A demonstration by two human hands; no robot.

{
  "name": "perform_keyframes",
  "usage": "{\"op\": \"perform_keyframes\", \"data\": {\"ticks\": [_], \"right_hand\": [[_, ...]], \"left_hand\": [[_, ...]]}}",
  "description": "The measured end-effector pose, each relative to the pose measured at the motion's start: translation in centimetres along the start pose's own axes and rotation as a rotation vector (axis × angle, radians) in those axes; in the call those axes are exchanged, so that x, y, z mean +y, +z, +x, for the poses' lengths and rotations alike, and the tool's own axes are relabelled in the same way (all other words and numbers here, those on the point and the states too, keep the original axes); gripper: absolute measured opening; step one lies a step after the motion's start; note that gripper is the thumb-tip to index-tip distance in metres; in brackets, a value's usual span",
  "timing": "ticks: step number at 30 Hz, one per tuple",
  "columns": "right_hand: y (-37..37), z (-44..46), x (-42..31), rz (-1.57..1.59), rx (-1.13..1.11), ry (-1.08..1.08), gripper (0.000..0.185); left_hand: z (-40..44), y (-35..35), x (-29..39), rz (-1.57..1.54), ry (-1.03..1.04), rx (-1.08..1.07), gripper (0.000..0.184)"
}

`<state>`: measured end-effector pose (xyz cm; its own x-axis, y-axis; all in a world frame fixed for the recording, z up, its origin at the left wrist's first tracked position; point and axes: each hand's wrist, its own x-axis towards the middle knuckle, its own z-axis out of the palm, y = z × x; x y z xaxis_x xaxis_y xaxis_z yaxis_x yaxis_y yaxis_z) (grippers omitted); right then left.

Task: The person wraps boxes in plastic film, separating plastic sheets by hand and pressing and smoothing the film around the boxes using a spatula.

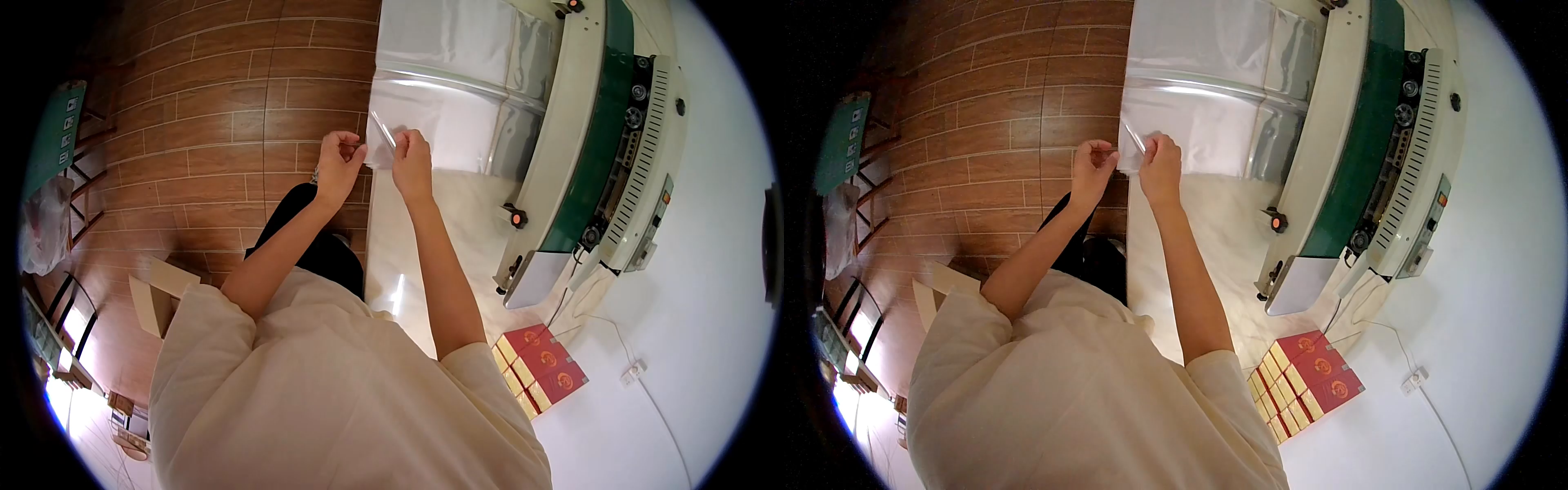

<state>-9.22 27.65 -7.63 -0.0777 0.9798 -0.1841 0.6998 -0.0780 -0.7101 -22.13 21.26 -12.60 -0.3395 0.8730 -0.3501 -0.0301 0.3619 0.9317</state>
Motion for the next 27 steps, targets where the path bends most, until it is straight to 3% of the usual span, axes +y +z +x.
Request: {"op": "perform_keyframes", "data": {"ticks": [3,5,6,8,11,13,20,23,25,26,27], "right_hand": [[-0.9,-0.1,-0.8,0.059,0.032,0.106,0.018],[-1.8,-0.2,-1.7,0.090,0.019,0.162,0.020],[-2.3,-0.3,-2.3,0.116,0.008,0.158,0.021],[-2.8,-0.2,-2.5,0.141,0.008,0.153,0.022],[-2.9,-0.2,-1.8,0.261,-0.074,0.244,0.021],[-2.9,-0.4,-1.7,0.410,-0.057,0.309,0.019],[-3.4,-1.7,-2.0,0.329,0.044,0.293,0.023],[-4.3,-3.4,-2.4,0.176,0.036,0.471,0.034],[-4.7,-4.7,-2.0,0.458,-0.116,0.733,0.050],[-4.9,-5.2,-2.1,0.458,-0.112,0.731,0.050],[-5.0,-5.6,-2.4,0.690,-0.126,0.841,0.055]], "left_hand": [[0.2,-0.1,4.1,0.124,0.131,0.035,0.026],[0.5,0.2,5.9,-0.250,-0.167,-0.180,0.030],[0.6,0.5,6.1,-0.251,-0.164,-0.182,0.030],[1.2,1.1,6.5,-0.406,-0.363,-0.222,0.036],[1.8,1.3,6.8,-0.339,-0.502,-0.288,0.040],[1.7,1.3,6.9,-0.348,-0.505,-0.276,0.037],[1.5,1.0,5.1,-0.334,-0.422,-0.268,0.027],[2.1,1.4,3.9,-0.274,-0.356,-0.265,0.023],[2.1,1.5,5.7,-0.300,-0.352,-0.268,0.022],[2.1,1.6,6.5,-0.326,-0.350,-0.273,0.021],[2.2,1.7,6.6,-0.326,-0.347,-0.277,0.021]]}}
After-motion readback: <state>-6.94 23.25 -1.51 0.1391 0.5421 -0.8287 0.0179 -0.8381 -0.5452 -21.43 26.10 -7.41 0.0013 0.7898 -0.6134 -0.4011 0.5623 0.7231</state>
